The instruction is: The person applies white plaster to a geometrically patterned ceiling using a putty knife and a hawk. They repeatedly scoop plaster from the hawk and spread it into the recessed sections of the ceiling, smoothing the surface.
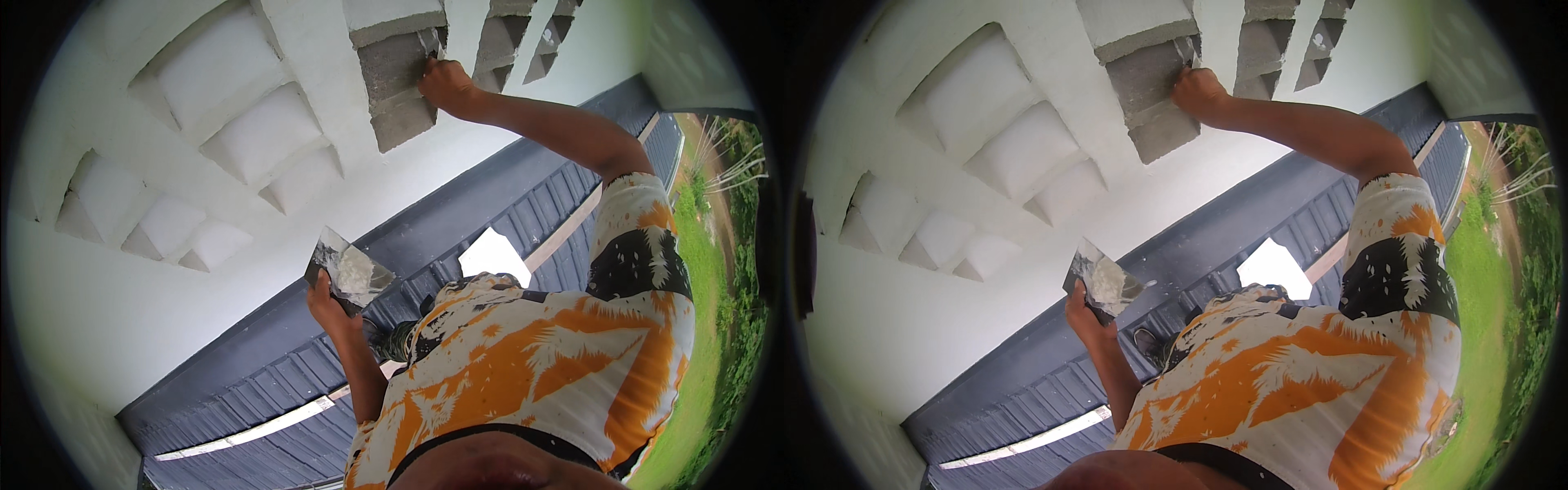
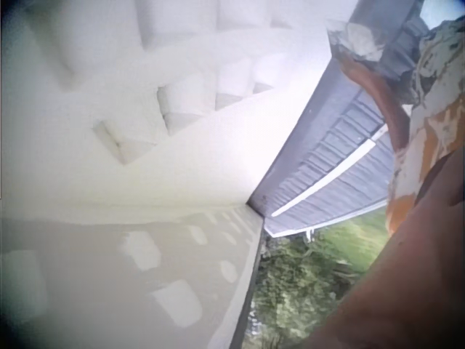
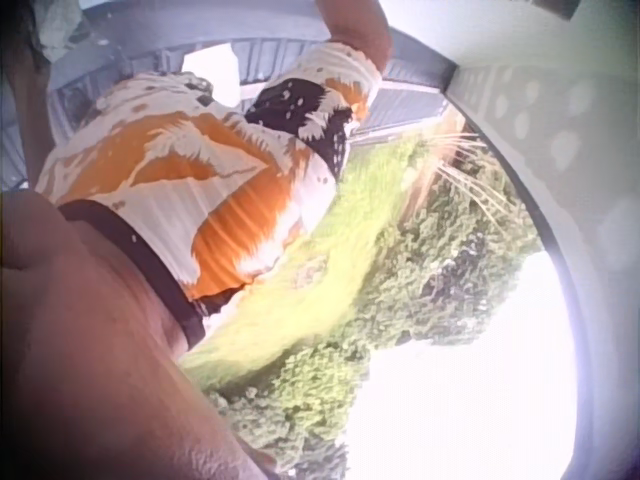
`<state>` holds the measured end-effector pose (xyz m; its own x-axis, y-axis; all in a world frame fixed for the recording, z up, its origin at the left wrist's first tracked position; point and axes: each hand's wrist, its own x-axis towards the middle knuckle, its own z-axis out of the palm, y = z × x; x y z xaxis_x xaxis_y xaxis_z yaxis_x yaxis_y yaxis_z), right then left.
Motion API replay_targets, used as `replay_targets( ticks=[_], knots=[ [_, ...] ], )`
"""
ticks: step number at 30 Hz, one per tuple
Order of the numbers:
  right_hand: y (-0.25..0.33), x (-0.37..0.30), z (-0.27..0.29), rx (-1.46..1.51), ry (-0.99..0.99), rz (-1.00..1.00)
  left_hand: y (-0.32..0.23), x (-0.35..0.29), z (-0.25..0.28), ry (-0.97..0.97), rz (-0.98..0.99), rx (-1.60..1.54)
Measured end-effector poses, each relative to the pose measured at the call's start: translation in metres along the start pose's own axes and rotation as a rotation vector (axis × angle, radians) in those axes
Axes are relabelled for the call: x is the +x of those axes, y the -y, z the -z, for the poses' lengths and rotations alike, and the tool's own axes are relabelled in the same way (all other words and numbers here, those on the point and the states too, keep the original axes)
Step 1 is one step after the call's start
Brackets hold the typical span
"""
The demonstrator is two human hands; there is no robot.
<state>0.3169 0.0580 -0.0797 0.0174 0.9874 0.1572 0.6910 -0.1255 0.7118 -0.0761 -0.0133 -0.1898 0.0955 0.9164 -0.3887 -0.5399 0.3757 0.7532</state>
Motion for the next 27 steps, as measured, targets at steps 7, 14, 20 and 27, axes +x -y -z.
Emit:
replay_targets(
  ticks=[7, 14, 20, 27],
  knots=[
    [0.021, -0.041, -0.041, 0.170, -0.084, -0.094, 0.005, -0.006, 0.008, -0.052, -0.003, 0.008],
    [0.018, -0.086, 0.023, 1.182, -0.025, -0.494, 0.001, -0.005, 0.016, -0.052, -0.027, -0.025],
    [0.034, -0.061, -0.011, 1.304, -0.675, -0.709, -0.026, -0.012, -0.007, -0.011, -0.031, 0.057],
    [0.032, -0.049, -0.089, 1.042, -0.398, -1.077, -0.044, -0.015, -0.009, -0.025, -0.046, 0.122]
  ],
)
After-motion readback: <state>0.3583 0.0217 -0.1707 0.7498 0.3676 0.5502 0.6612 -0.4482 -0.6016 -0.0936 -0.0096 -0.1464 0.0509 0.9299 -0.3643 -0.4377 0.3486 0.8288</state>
